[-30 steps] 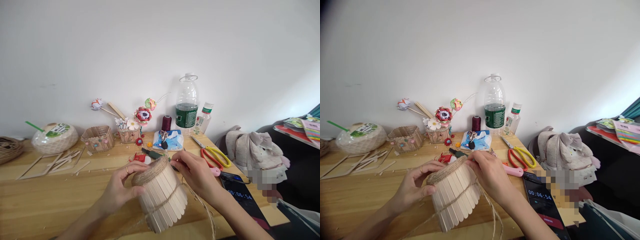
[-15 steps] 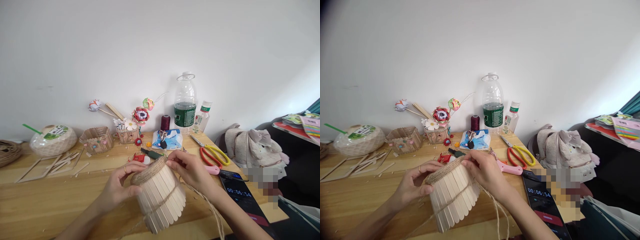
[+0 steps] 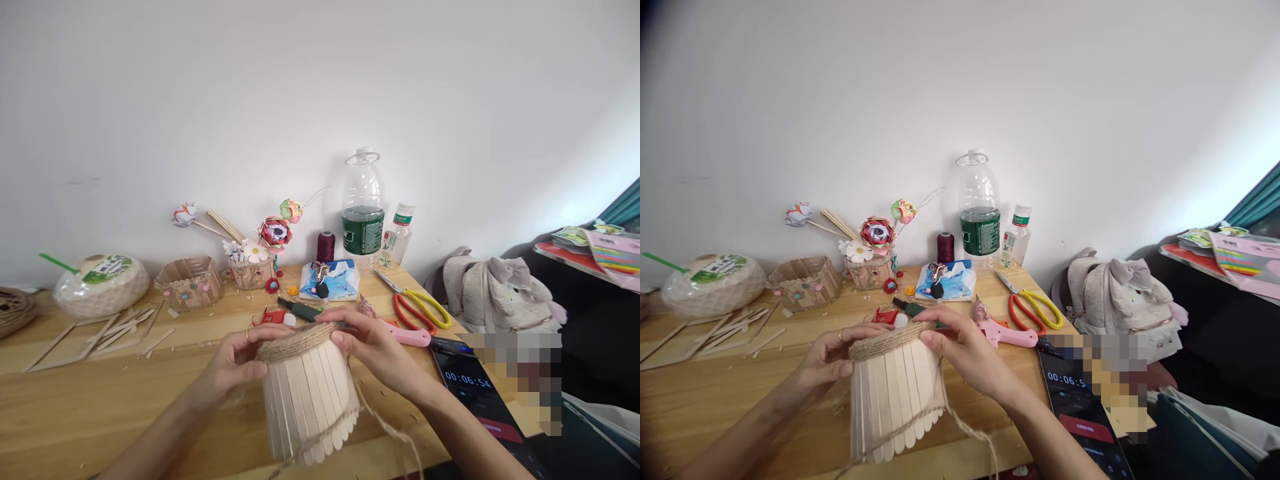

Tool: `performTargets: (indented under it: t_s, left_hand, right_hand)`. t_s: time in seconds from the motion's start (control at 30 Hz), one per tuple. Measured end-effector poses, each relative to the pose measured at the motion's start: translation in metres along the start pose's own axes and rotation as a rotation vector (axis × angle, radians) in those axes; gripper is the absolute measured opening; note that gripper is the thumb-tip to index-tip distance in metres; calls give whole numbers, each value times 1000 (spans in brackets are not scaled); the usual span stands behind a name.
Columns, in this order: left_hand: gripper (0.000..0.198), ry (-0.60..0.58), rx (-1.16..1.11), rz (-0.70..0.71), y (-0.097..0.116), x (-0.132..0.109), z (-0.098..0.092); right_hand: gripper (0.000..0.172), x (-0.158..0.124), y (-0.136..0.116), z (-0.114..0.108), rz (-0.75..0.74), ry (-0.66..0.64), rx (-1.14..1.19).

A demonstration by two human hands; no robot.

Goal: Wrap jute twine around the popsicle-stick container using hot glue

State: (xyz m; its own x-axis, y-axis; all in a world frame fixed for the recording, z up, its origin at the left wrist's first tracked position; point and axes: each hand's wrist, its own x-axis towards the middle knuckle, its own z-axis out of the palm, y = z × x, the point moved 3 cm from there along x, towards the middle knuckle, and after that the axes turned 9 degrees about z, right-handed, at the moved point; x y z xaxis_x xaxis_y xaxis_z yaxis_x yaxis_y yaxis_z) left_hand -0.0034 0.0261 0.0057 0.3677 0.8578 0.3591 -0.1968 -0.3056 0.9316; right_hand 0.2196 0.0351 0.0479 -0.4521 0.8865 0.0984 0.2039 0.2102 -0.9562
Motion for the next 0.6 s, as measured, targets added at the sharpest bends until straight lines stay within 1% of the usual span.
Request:
performTargets:
  t_s: [0.07,0.13,0.23,0.3,0.4,0.5,0.6]
  left_hand:
    - [42,-15,16,2,3,2,1]
    - [39,-11,64,2,6,3,2]
    - [34,57,142,30,9,3,2]
    - [31,119,145,76,12,2,2]
    - [27,171,167,172,18,0,5]
    - [24,181,319,320,29,0,12]
    - [23,163,486,473,41,2,22]
  right_hand:
    - [25,-4,2,3,0,47,19]
    - [25,-8,5,5,-11,141,11]
    - [25,-13,11,11,-1,258,9]
    - [24,-16,14,15,10,312,21]
    - [22,-21,16,21,6,371,26]
    - [21,-25,15,26,18,399,32]
    - [21,-28,13,29,27,425,33]
